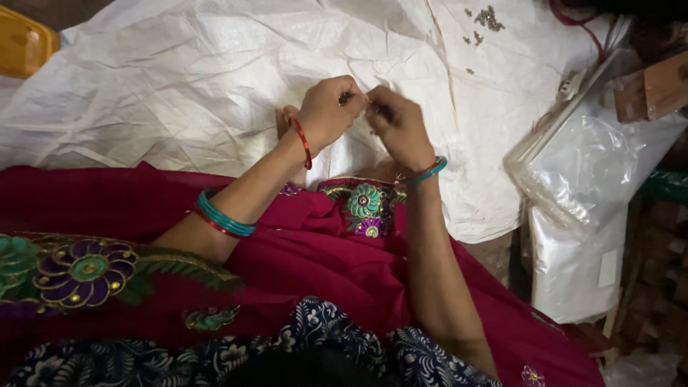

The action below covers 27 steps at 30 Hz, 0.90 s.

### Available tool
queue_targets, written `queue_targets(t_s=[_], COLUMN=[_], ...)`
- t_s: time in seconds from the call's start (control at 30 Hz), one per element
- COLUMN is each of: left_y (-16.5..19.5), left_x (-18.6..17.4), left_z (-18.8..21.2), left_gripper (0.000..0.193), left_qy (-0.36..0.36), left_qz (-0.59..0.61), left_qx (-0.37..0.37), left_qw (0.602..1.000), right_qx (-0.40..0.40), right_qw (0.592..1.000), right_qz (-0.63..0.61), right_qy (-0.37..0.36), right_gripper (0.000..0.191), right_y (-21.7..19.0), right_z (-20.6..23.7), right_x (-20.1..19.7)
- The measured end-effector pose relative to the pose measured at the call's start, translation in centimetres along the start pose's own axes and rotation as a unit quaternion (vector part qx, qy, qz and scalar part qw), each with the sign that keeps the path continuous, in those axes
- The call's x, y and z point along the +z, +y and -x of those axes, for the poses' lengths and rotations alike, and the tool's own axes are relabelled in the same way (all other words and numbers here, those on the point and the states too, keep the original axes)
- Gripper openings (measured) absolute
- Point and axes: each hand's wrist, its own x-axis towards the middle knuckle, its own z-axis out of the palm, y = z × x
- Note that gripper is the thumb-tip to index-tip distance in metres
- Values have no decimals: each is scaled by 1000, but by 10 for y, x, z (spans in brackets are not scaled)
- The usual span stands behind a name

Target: The person sits on the floor and repeatedly picks up small metal components, then uses a small tool to manipulate and assemble them. The person handles the components one at a time, occasionally placing them on a white cloth or into a container.

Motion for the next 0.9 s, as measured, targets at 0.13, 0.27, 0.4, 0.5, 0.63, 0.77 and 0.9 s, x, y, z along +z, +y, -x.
queue_targets(t_s=[0.13, 0.27, 0.4, 0.5, 0.63, 0.77, 0.9], left_y=[-3, -3, -4, -6, -14, -14, -5], left_x=[0, 3, 3, 3, 6, 8, -1], left_z=[-2, -1, 1, -2, -3, -8, -5], left_gripper=[19, 17, 20, 21, 21, 31, 48], left_qy=[18, 11, 19, 28, 18, -52, -77], left_qz=[-6, 26, 12, -5, 19, 208, 196], left_qx=[10, 13, -2, 13, 3, -29, -111], left_qw=[1000, 1000, 1000, 1000, 1000, 976, 971], right_qx=[1, -26, -15, 18, 25, -10, 27], right_qw=[990, 998, 998, 996, 998, 994, 915], right_qz=[-115, -60, -58, -52, -45, -109, -402], right_qy=[86, -13, 34, 76, 42, 19, 16], right_gripper=[11, 15, 14, 12, 6, 5, 11], right_y=[0, 1, 0, -2, -4, -10, -20], right_z=[-1, -3, -2, -1, -3, -4, 1], right_x=[-5, -2, -2, -4, 3, 6, -5])
